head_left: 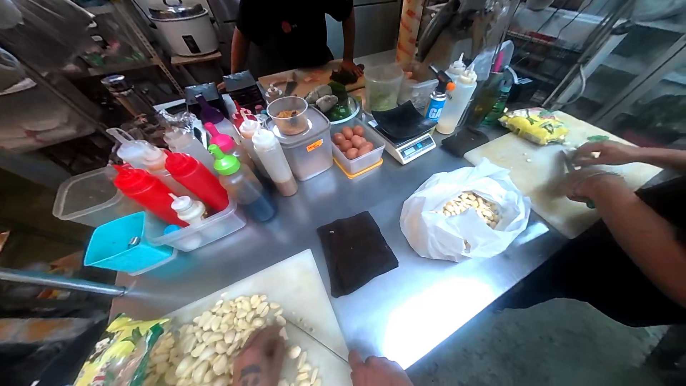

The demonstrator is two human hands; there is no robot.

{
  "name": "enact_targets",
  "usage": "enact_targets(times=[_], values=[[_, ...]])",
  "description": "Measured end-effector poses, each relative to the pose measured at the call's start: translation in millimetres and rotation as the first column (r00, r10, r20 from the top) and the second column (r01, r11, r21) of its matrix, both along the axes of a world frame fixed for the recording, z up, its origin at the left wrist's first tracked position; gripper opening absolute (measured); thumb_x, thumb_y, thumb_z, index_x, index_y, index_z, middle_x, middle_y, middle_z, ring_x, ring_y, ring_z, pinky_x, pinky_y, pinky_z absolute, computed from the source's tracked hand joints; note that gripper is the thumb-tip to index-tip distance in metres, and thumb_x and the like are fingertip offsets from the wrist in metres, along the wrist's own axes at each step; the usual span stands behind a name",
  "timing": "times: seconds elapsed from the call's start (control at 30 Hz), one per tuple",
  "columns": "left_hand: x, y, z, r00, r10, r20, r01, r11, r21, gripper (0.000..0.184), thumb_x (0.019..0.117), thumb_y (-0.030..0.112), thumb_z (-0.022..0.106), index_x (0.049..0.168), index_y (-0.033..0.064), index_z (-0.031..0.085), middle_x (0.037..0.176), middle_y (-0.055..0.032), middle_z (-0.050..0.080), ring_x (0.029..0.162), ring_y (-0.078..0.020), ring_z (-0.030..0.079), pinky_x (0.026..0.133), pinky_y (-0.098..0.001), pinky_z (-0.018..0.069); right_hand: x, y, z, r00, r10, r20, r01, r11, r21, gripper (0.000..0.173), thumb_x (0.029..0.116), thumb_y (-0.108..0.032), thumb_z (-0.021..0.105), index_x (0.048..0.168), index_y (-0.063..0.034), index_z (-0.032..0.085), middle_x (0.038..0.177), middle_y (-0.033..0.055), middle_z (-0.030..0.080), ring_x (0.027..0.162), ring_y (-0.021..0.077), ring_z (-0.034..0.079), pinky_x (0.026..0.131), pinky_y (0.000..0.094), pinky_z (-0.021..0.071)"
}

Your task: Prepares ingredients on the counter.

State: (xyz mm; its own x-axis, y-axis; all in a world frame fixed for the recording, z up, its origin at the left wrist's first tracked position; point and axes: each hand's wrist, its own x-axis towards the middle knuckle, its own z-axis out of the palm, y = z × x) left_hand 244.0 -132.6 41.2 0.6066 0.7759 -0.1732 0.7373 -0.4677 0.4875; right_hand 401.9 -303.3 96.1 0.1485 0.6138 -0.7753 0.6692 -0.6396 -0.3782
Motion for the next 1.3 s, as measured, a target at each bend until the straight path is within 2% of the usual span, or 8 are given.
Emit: enact_targets(times=[0.13, 0.27, 0.37, 0.53, 0.67, 0.9, 1.07, 1.3], values=[[6.1, -4.9, -13.8, 0.993, 0.114, 0.043, -0.115, 0.993, 0.009, 0.021, 0.0984, 0.014, 0.065, 0.108, -0.0005, 0.076, 0.097, -0.0182, 0.074, 0.085, -0.0308, 0.072, 0.083, -0.0505, 0.0588, -0.8, -0.5, 13.4, 0.999, 0.035, -0.003, -0.035, 0.999, -0.01, 0.037, 0.1118, -0.014, 0.037, 0.146, -0.0016, 0.045, 0.112, 0.028, 0.068, 0.107, 0.0466, 0.069, 0.085, 0.0594, 0.0566], [8.8, -0.7, -18.1, 0.992, 0.112, 0.059, -0.113, 0.993, 0.019, 0.016, 0.0969, 0.011, 0.066, 0.103, 0.0011, 0.077, 0.098, -0.0164, 0.073, 0.086, -0.0282, 0.072, 0.082, -0.0475, 0.0591, -1.3, -4.0, 26.8, 0.999, 0.054, 0.001, -0.054, 0.998, -0.023, 0.035, 0.112, -0.013, 0.035, 0.142, -0.0011, 0.047, 0.11, 0.0273, 0.068, 0.106, 0.0458, 0.07, 0.084, 0.0586, 0.0571], [7.5, 0.4, -17.5, 0.993, 0.087, 0.082, -0.088, 0.996, 0.004, 0.015, 0.0972, 0.01, 0.067, 0.104, 0.0015, 0.077, 0.1, -0.0163, 0.074, 0.087, -0.0279, 0.072, 0.084, -0.0473, 0.0591, -4.2, -1.4, 14.0, 1.0, 0.026, -0.005, -0.026, 0.999, -0.031, 0.035, 0.1105, -0.009, 0.038, 0.144, -0.002, 0.045, 0.111, 0.0277, 0.068, 0.108, 0.0464, 0.069, 0.085, 0.0593, 0.0569], [-1.8, 6.3, -6.7, 0.999, -0.033, 0.003, 0.033, 0.993, -0.111, 0.015, 0.0955, 0.007, 0.066, 0.105, 0.0003, 0.076, 0.109, -0.0183, 0.073, 0.096, -0.0289, 0.072, 0.09, -0.0467, 0.0586, -0.1, -0.5, 6.3, 0.999, 0.006, -0.035, -0.008, 0.999, -0.042, 0.04, 0.1117, -0.016, 0.038, 0.149, -0.004, 0.044, 0.117, 0.0281, 0.068, 0.112, 0.0471, 0.068, 0.087, 0.0611, 0.0559], [3.9, 14.6, -10.0, 0.997, -0.023, 0.072, 0.018, 0.997, 0.069, 0.021, 0.0951, 0.002, 0.063, 0.113, -0.0018, 0.074, 0.126, -0.0224, 0.067, 0.098, -0.034, 0.071, 0.087, -0.0484, 0.0589, 5.3, -6.3, 8.0, 0.999, -0.001, -0.032, 0.0, 0.999, -0.035, 0.039, 0.1127, -0.022, 0.038, 0.147, -0.0039, 0.045, 0.116, 0.0282, 0.068, 0.112, 0.0471, 0.068, 0.087, 0.0612, 0.0556], [19.0, 13.9, -5.4, 0.999, 0.006, -0.04, -0.008, 0.999, -0.047, 0.023, 0.0974, 0.009, 0.067, 0.117, 0.0, 0.073, 0.102, -0.0191, 0.074, 0.09, -0.0322, 0.073, 0.087, -0.0499, 0.0571, -0.8, -3.5, 18.8, 1.0, -0.006, 0.004, 0.006, 1.0, -0.019, 0.034, 0.1125, -0.018, 0.036, 0.141, -0.0014, 0.047, 0.109, 0.0265, 0.069, 0.107, 0.045, 0.07, 0.084, 0.0581, 0.0571], [23.9, 13.9, -1.7, 0.993, 0.053, -0.106, -0.063, 0.994, -0.093, 0.02, 0.0968, 0.011, 0.069, 0.113, 0.0017, 0.074, 0.103, -0.0168, 0.075, 0.095, -0.0298, 0.073, 0.091, -0.0477, 0.0564, -5.8, -2.5, 27.6, 1.0, 0.022, 0.017, -0.021, 1.0, -0.02, 0.033, 0.1114, -0.012, 0.035, 0.14, 0.0, 0.047, 0.108, 0.0267, 0.069, 0.105, 0.045, 0.07, 0.083, 0.0573, 0.0576], [14.7, 11.1, 0.1, 0.994, -0.004, -0.106, -0.011, 0.989, -0.147, 0.02, 0.0961, 0.012, 0.069, 0.113, 0.0014, 0.075, 0.1, -0.0173, 0.075, 0.092, -0.0305, 0.073, 0.089, -0.0503, 0.0563, -12.4, 2.7, 1.9, 0.999, -0.043, -0.011, 0.043, 0.999, -0.013, 0.036, 0.1103, -0.01, 0.037, 0.144, -0.0013, 0.045, 0.112, 0.027, 0.069, 0.108, 0.0458, 0.07, 0.085, 0.059, 0.0573]])
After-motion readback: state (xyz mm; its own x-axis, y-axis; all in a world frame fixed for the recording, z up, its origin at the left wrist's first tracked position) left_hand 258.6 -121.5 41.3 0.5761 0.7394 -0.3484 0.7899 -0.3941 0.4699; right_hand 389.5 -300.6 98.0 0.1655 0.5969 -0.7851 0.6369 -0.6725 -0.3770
